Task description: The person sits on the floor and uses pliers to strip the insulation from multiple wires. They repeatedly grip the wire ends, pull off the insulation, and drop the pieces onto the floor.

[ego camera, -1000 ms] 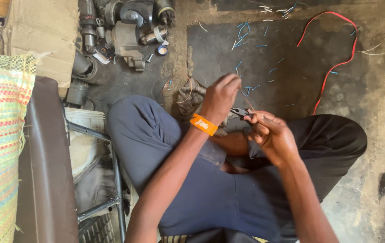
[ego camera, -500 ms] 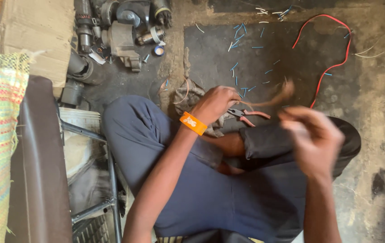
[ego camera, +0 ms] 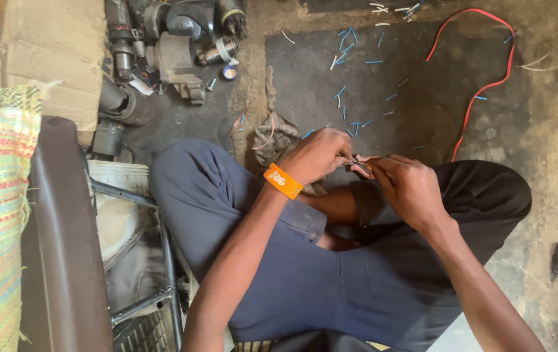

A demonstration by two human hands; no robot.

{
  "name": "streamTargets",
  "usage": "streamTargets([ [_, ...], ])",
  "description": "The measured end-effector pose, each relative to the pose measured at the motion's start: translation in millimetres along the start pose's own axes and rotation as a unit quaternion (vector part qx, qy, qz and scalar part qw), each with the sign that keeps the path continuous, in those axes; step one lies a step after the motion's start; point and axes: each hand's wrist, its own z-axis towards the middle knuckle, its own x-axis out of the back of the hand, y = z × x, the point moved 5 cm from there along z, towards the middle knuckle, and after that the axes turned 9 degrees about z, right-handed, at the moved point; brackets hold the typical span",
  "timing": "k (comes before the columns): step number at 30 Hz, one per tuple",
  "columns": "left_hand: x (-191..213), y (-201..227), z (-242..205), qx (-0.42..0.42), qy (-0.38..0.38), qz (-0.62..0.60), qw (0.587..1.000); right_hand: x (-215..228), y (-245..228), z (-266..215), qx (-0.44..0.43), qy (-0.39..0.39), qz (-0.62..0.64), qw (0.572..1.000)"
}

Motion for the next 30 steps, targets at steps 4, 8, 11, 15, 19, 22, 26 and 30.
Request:
streamTargets([
  [4, -5.1, 2.6, 1.3, 0.047, 0.015, 0.04, 0.998, -2.8, 7.3, -1.9, -0.119, -0.036, 0.131, 0.983],
  [8, -0.2, 6.1, 4.6, 0.057, 0.056, 0.066, 0.995, -17.2, 20.4, -3.3, -0.19, -0.047, 0.285, 0.938],
  [11, 9.8, 9.0, 6.1, 0.051, 0.116, 0.045, 0.991, -29.2, 36.6, -9.6, -0.249, -0.033, 0.43, 0.867],
  [15, 23.9, 13.4, 5.1, 0.045, 0.192, 0.01, 0.98, -44.7, 47.2, -28.7, -0.325, 0.0, 0.632, 0.704],
  [19, 30.6, 12.7, 7.3, 0.059, 0.221, -0.023, 0.973, -50.4, 36.4, -44.4, -0.291, -0.026, 0.81, 0.509],
  [22, 35.4, 10.2, 5.8, 0.052, 0.252, -0.054, 0.965, -53.6, 30.7, -53.2, -0.295, -0.032, 0.86, 0.416],
  [26, 38.7, 3.2, 2.1, 0.055, 0.258, -0.049, 0.963, -44.6, 20.8, -63.8, -0.243, -0.035, 0.908, 0.34],
  [30, 31.7, -9.0, 6.6, 0.093, 0.129, 0.017, 0.987, -15.6, 18.2, -73.5, -0.166, 0.011, 0.932, 0.323],
])
